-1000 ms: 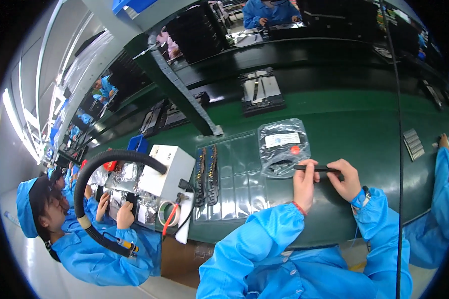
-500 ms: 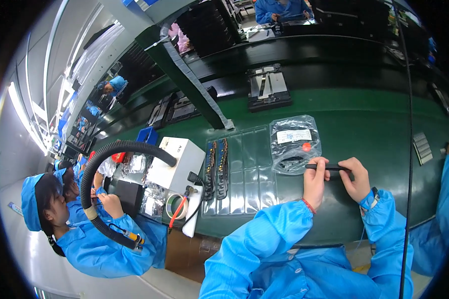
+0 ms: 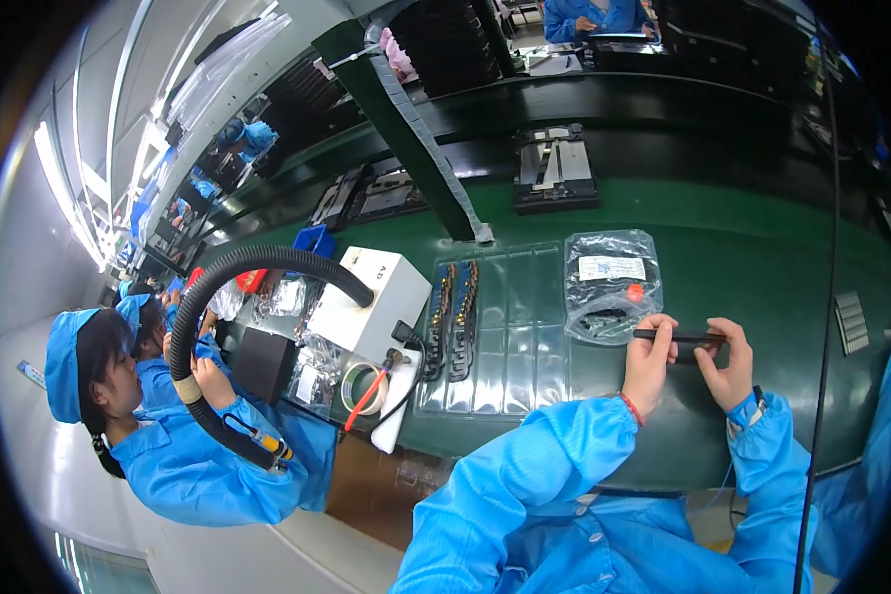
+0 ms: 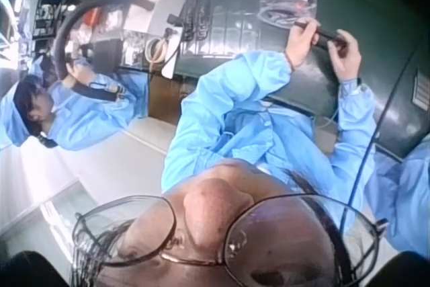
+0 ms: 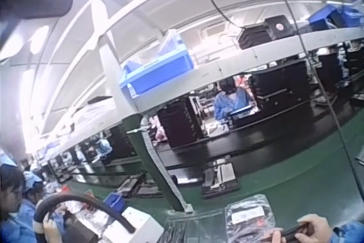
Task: The person picks up a tablet from the conveyor belt, places it on the workstation, and uses a tool to press down internal components. They then pick up a cable, position it inside the tablet, and press it into place before returning the tablet to the belt.
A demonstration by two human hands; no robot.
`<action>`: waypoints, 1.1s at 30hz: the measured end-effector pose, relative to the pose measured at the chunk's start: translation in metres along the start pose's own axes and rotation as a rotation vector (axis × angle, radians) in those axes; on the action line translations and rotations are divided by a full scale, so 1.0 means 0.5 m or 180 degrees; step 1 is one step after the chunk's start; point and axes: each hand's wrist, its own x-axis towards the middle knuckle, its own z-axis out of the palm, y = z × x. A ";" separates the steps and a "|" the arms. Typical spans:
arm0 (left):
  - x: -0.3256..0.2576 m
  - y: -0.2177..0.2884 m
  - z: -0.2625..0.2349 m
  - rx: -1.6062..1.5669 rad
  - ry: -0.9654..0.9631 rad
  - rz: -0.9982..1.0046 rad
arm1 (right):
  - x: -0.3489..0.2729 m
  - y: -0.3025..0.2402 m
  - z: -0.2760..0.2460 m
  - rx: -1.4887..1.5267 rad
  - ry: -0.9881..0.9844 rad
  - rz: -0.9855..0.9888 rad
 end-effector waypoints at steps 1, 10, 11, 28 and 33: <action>-0.001 0.002 0.001 -0.0015 -0.0022 0.0016 | 0.002 -0.003 -0.002 -0.0068 -0.0130 -0.0069; 0.003 0.000 0.000 0.0095 -0.0091 -0.0017 | -0.003 0.020 0.007 -0.0227 0.0132 -0.0277; 0.002 0.001 -0.002 0.0098 -0.0083 -0.0012 | -0.005 0.024 0.008 -0.0159 0.0199 -0.0225; -0.002 -0.001 0.000 0.0091 -0.0122 0.0070 | -0.001 0.015 0.000 -0.0071 -0.0071 -0.0213; -0.001 0.006 -0.002 -0.0057 -0.0039 -0.0006 | 0.009 0.002 -0.001 -0.0258 -0.0138 -0.0479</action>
